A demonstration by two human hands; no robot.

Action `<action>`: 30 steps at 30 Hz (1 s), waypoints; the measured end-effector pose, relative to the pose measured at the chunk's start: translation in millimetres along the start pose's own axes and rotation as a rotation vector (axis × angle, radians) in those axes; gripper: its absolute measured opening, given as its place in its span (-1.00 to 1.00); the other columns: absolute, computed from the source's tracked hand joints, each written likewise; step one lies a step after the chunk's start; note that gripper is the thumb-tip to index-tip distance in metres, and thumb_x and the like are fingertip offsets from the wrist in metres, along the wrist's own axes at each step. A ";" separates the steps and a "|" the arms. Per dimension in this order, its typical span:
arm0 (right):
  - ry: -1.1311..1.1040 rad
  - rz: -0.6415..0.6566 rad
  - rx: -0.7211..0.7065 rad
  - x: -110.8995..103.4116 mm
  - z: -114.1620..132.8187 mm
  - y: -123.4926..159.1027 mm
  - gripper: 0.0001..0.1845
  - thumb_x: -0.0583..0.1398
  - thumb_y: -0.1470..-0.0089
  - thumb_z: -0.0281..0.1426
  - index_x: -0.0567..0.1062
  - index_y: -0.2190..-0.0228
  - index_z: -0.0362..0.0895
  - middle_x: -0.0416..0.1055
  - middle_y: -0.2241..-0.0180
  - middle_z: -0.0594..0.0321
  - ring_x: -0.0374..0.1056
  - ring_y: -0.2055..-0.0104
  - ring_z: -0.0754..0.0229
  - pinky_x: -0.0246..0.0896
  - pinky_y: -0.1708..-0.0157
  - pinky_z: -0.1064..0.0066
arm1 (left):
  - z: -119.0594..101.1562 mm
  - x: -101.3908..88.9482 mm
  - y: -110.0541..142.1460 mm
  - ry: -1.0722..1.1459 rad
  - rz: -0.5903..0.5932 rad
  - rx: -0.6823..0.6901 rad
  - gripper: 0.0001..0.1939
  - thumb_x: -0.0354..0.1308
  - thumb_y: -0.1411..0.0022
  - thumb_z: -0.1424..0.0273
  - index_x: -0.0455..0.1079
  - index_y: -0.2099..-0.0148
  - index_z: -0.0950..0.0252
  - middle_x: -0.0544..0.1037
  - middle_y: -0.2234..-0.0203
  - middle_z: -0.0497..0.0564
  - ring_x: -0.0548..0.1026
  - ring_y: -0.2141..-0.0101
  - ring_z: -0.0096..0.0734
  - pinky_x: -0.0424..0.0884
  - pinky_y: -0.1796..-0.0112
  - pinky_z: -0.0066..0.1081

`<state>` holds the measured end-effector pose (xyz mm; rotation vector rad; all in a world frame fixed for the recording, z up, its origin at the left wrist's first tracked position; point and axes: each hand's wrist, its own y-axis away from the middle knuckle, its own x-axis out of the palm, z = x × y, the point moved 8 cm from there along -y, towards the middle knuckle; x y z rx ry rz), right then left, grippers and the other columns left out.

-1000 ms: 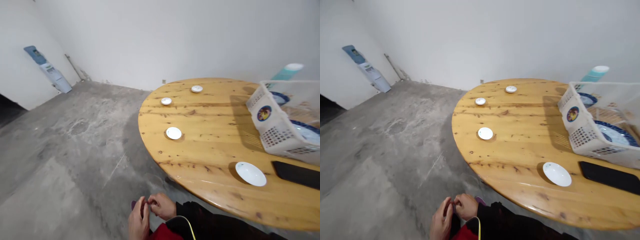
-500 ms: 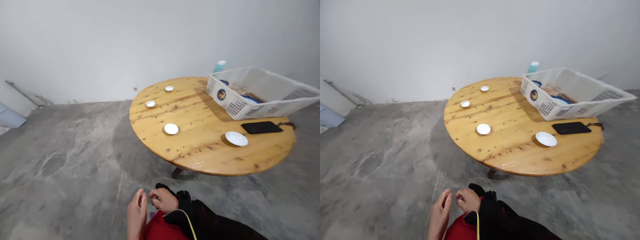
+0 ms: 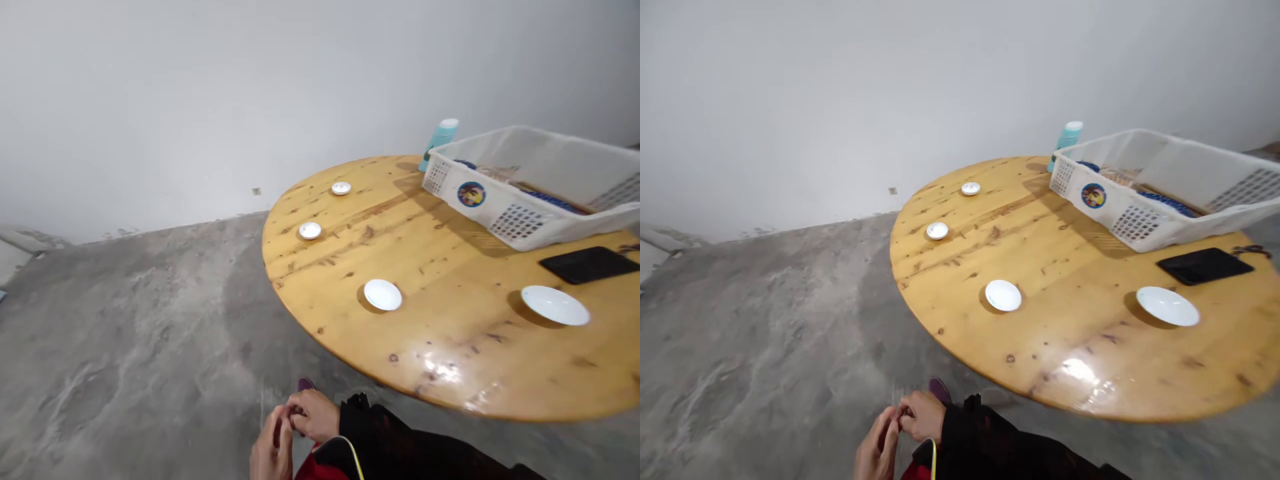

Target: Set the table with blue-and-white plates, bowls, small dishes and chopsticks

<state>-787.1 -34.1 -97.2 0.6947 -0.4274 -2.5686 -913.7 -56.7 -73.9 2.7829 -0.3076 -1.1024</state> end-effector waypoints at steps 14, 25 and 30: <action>0.082 -0.124 0.176 -74.0 26.3 -129.1 -0.72 0.15 -0.15 -0.39 0.61 0.17 -0.15 0.63 0.17 0.04 0.53 0.13 0.01 0.11 0.30 0.38 | -1.6 -25.1 -187.1 -0.013 0.278 0.040 -0.45 -0.08 -0.35 0.05 0.54 -0.09 0.26 0.62 -0.04 0.13 0.58 -0.07 -0.14 0.52 -0.07 -0.29; -0.180 -0.477 0.293 -138.0 46.3 -236.3 -0.69 0.12 -0.06 -0.52 0.60 0.20 -0.18 0.62 0.34 0.13 0.51 0.30 0.14 0.20 0.30 0.44 | -44.9 -70.6 -349.5 -0.013 0.477 0.291 -0.50 -0.06 -0.35 0.11 0.52 -0.08 0.28 0.66 0.03 0.16 0.62 0.01 -0.18 0.51 -0.02 -0.31; -0.261 -0.588 0.289 -145.6 71.6 -283.6 -0.63 0.13 -0.03 -0.50 0.58 0.12 -0.18 0.62 0.38 0.18 0.49 0.35 0.16 0.22 0.31 0.44 | -44.4 -106.9 -425.7 -0.049 0.522 0.312 -0.47 -0.08 -0.33 0.08 0.49 -0.07 0.31 0.68 0.12 0.18 0.64 0.10 -0.16 0.50 0.05 -0.27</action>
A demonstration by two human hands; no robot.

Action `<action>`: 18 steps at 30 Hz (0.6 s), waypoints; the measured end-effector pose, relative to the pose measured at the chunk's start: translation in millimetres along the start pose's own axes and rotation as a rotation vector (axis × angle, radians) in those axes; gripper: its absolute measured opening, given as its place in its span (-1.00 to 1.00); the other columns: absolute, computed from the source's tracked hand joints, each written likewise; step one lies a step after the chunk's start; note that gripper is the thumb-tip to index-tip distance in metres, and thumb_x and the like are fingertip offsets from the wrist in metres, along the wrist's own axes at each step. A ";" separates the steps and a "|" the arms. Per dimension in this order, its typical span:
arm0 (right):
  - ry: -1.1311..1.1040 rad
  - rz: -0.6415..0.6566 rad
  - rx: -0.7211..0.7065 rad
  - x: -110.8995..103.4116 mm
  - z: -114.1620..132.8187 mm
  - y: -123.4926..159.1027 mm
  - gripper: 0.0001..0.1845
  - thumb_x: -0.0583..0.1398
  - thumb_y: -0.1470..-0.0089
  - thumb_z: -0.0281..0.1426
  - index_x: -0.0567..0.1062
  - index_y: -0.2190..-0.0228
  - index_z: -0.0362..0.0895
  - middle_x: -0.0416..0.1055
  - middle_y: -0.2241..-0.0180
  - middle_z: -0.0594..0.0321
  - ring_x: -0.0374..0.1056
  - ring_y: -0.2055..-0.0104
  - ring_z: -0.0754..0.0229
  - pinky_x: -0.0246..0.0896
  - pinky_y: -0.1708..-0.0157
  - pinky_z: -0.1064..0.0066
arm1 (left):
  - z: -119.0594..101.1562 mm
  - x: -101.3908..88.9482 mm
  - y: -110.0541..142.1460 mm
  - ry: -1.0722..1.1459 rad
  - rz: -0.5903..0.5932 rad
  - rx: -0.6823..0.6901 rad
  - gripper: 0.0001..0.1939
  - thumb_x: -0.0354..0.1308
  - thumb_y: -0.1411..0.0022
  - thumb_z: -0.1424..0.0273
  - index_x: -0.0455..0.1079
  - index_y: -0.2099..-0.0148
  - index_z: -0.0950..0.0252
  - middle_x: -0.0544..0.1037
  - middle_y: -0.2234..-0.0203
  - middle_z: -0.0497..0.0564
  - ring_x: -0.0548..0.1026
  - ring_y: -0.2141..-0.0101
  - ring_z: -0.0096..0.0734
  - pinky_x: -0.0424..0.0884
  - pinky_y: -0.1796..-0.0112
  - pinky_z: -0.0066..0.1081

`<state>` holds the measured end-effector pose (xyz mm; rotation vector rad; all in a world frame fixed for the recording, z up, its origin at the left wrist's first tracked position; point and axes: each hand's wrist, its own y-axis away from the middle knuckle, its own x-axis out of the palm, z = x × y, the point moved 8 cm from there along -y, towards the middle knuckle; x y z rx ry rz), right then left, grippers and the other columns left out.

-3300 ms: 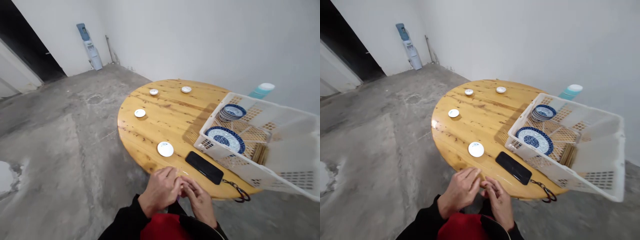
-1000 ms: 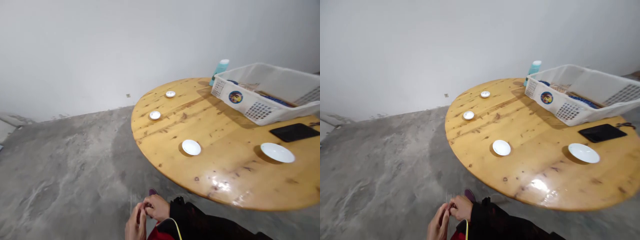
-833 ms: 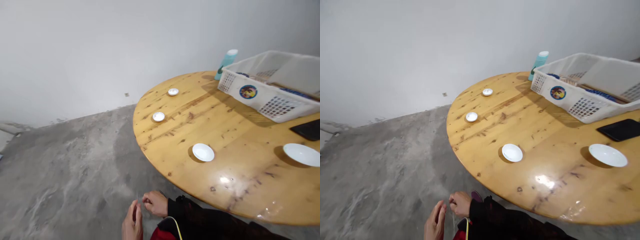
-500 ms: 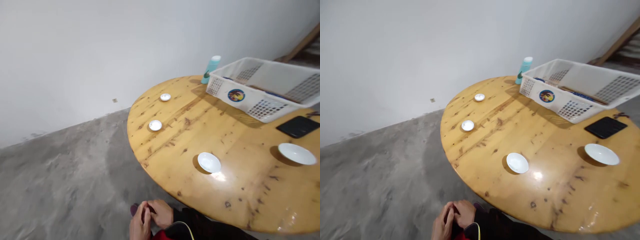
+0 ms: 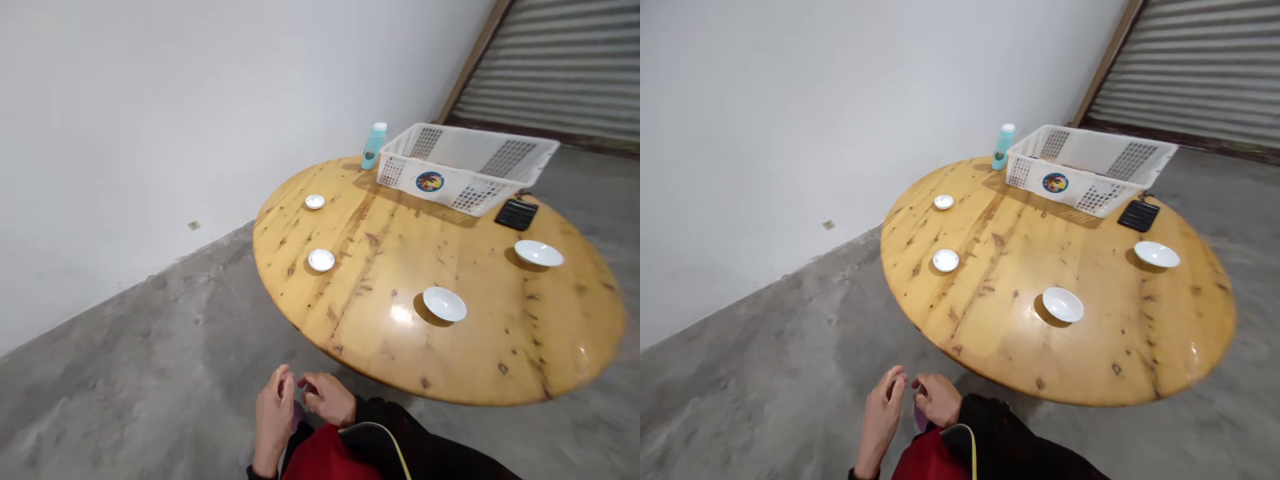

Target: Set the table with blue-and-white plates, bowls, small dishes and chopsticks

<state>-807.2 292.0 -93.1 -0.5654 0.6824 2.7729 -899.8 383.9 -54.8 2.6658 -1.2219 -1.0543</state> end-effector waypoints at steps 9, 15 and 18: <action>-0.073 -0.168 0.136 -3.3 -13.2 -33.8 -0.67 0.10 -0.04 -0.45 0.55 0.17 -0.18 0.58 0.41 0.21 0.46 0.41 0.18 0.21 0.36 0.43 | 8.2 -11.2 -77.3 0.041 0.170 0.087 -0.54 -0.08 -0.31 0.10 0.49 0.04 0.27 0.68 0.21 0.14 0.64 0.17 -0.19 0.49 0.11 -0.29; -0.182 -0.185 0.119 -16.7 -17.6 -81.3 -0.72 0.09 -0.02 -0.48 0.51 0.23 -0.15 0.54 0.45 0.27 0.43 0.45 0.22 0.21 0.39 0.45 | -11.5 -5.4 -112.9 -0.009 0.252 0.121 -0.63 -0.09 -0.33 0.17 0.48 0.12 0.21 0.68 0.27 0.05 0.63 0.21 -0.24 0.45 0.16 -0.35; -0.268 -0.204 0.043 -31.7 -6.8 -110.0 -0.76 0.07 -0.07 -0.47 0.50 0.26 -0.15 0.51 0.48 0.27 0.41 0.46 0.23 0.22 0.39 0.45 | -26.4 -14.6 -135.2 -0.078 0.270 0.128 -0.65 -0.09 -0.34 0.18 0.47 0.15 0.20 0.67 0.29 0.02 0.62 0.25 -0.27 0.44 0.19 -0.37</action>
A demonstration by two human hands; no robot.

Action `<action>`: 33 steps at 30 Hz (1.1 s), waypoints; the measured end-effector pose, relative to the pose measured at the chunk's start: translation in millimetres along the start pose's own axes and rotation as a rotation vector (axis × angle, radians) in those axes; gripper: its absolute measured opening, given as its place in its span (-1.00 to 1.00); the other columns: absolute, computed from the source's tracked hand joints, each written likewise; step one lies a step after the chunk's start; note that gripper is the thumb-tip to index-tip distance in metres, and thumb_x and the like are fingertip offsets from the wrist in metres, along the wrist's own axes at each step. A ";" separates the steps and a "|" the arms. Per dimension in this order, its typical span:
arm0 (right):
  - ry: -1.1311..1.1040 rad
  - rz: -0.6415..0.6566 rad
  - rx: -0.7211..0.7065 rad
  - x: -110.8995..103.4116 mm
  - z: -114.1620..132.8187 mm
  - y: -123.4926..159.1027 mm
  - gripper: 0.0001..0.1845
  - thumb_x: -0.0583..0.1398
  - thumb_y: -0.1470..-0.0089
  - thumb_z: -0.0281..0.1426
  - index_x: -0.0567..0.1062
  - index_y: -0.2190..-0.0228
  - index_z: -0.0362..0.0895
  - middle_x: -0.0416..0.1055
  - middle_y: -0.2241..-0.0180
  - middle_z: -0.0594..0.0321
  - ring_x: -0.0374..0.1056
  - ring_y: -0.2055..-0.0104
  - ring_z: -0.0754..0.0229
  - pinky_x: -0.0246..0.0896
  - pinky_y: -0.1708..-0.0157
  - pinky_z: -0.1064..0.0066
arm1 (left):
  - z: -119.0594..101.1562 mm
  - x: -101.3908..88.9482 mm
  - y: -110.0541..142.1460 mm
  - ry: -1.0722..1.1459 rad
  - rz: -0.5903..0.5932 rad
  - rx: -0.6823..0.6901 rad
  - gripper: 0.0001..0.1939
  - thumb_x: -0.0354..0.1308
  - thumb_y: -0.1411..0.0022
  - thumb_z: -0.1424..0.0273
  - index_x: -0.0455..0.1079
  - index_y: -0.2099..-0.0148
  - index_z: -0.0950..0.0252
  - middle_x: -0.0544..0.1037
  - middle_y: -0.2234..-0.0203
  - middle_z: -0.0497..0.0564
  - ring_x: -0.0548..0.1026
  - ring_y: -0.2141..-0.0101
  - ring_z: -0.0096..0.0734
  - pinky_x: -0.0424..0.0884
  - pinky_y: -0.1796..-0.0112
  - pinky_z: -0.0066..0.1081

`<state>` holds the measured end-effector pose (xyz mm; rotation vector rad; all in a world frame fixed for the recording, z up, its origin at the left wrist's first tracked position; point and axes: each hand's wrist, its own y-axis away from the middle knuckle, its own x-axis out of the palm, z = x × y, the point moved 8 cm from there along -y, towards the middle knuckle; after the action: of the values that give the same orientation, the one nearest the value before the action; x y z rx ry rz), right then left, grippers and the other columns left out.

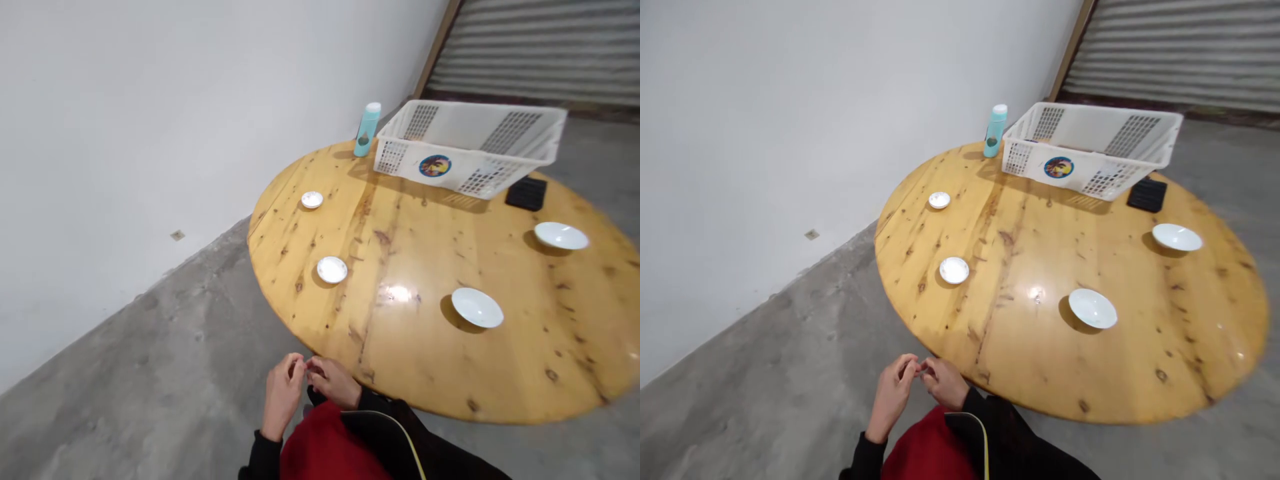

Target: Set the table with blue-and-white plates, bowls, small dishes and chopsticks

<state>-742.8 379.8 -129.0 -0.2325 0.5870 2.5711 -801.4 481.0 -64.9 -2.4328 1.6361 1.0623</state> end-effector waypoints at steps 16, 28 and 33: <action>-0.228 -0.262 0.140 -67.5 -24.2 -34.5 -0.66 0.04 -0.13 -0.26 0.52 0.18 -0.09 0.57 0.36 0.19 0.49 0.35 0.11 0.36 0.26 0.28 | -68.3 -44.8 -171.3 0.127 0.003 0.085 -0.69 0.04 -0.24 0.20 0.49 0.30 0.30 0.62 0.44 0.05 0.61 0.41 -0.32 0.51 0.30 -0.38; -0.540 -0.662 0.426 -92.0 -30.3 -48.8 -0.49 0.11 0.10 0.05 0.48 0.27 -0.07 0.59 0.37 0.07 0.54 0.35 -0.06 0.48 0.25 0.09 | -111.6 -52.0 -408.1 0.140 0.055 0.105 -0.78 0.05 -0.30 0.33 0.39 0.34 0.34 0.61 0.42 0.12 0.54 0.49 -0.45 0.41 0.42 -0.47; -0.548 -0.775 0.527 -80.9 -21.0 -64.4 -0.49 0.12 0.10 0.06 0.49 0.29 -0.07 0.59 0.38 0.06 0.54 0.37 -0.06 0.48 0.26 0.11 | -129.8 -45.7 -494.4 0.078 0.090 0.158 -0.80 0.07 -0.33 0.32 0.37 0.30 0.34 0.61 0.43 0.13 0.56 0.44 -0.40 0.44 0.36 -0.43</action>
<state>-639.6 386.9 -149.7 0.3532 0.7432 1.5654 -335.4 691.4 -108.2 -2.3484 1.7935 0.8219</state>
